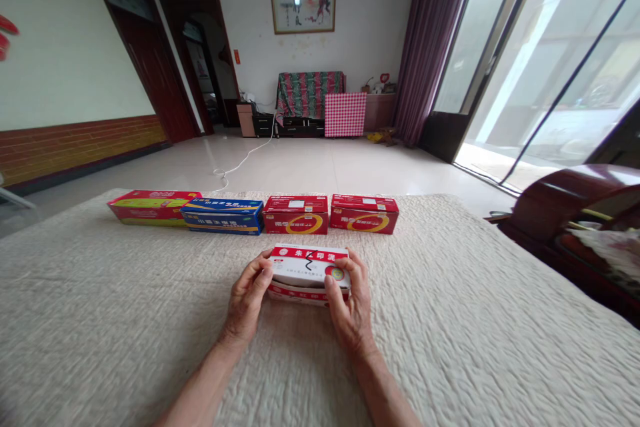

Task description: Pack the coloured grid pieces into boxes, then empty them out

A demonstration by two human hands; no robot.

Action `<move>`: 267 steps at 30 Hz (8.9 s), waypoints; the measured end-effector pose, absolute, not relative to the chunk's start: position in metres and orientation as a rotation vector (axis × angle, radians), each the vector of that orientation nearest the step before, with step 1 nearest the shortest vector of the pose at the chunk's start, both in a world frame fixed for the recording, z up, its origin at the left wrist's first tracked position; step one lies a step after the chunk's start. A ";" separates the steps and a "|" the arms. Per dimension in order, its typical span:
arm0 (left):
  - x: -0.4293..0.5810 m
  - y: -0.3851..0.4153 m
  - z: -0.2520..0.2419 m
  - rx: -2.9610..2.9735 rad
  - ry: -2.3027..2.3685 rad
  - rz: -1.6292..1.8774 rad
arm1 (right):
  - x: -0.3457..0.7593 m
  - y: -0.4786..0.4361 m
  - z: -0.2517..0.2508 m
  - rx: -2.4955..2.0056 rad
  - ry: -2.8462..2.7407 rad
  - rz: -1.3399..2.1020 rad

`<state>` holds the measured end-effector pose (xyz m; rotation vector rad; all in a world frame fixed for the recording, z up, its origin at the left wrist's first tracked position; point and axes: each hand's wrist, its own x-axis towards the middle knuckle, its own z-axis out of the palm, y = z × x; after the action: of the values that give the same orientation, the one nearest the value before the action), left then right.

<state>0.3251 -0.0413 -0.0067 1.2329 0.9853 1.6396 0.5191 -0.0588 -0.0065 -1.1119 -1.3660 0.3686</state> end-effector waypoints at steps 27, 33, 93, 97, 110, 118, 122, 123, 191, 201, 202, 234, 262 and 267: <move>0.324 -0.039 -0.013 1.305 1.148 1.694 | 0.503 -0.066 0.000 -1.114 -1.346 0.454; 0.324 -0.037 -0.012 1.510 1.183 1.695 | 0.502 -0.066 -0.002 -1.125 -1.281 0.537; 0.280 -0.139 0.029 1.081 1.403 1.484 | 0.446 -0.164 0.026 -1.279 -1.053 0.832; 0.261 -0.173 0.030 1.034 1.407 1.485 | 0.429 -0.195 0.024 -1.309 -1.069 0.865; 0.261 -0.188 0.005 1.098 1.346 1.540 | 0.419 -0.203 -0.006 -1.394 -1.027 0.802; 0.258 -0.171 0.000 1.166 1.381 1.513 | 0.424 -0.176 -0.008 -1.474 -1.069 0.663; 0.260 -0.170 0.001 1.130 1.362 1.528 | 0.423 -0.181 -0.003 -1.440 -1.039 0.749; 0.260 -0.171 0.001 1.123 1.355 1.529 | 0.423 -0.184 -0.002 -1.400 -1.034 0.793; 0.263 -0.193 0.019 0.982 1.247 1.438 | 0.434 -0.219 0.029 -1.266 -0.944 1.228; 0.254 -0.195 0.023 1.066 1.030 1.353 | 0.437 -0.219 0.046 -1.418 -1.058 1.078; 0.254 -0.196 0.024 1.072 1.009 1.339 | 0.438 -0.219 0.047 -1.413 -1.057 1.067; 0.256 -0.196 0.033 1.172 1.085 1.328 | 0.449 -0.219 0.054 -1.444 -1.329 0.668; 0.246 -0.189 0.025 1.244 1.468 1.469 | 0.461 -0.223 0.014 -1.814 -1.631 0.298; 0.242 -0.190 0.032 1.290 1.456 1.367 | 0.473 -0.223 0.015 -1.769 -1.662 0.344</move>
<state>0.2417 -0.1899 0.0318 1.2896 1.4558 1.3675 0.4726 -0.2231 0.0150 -1.7688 -1.6617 0.3441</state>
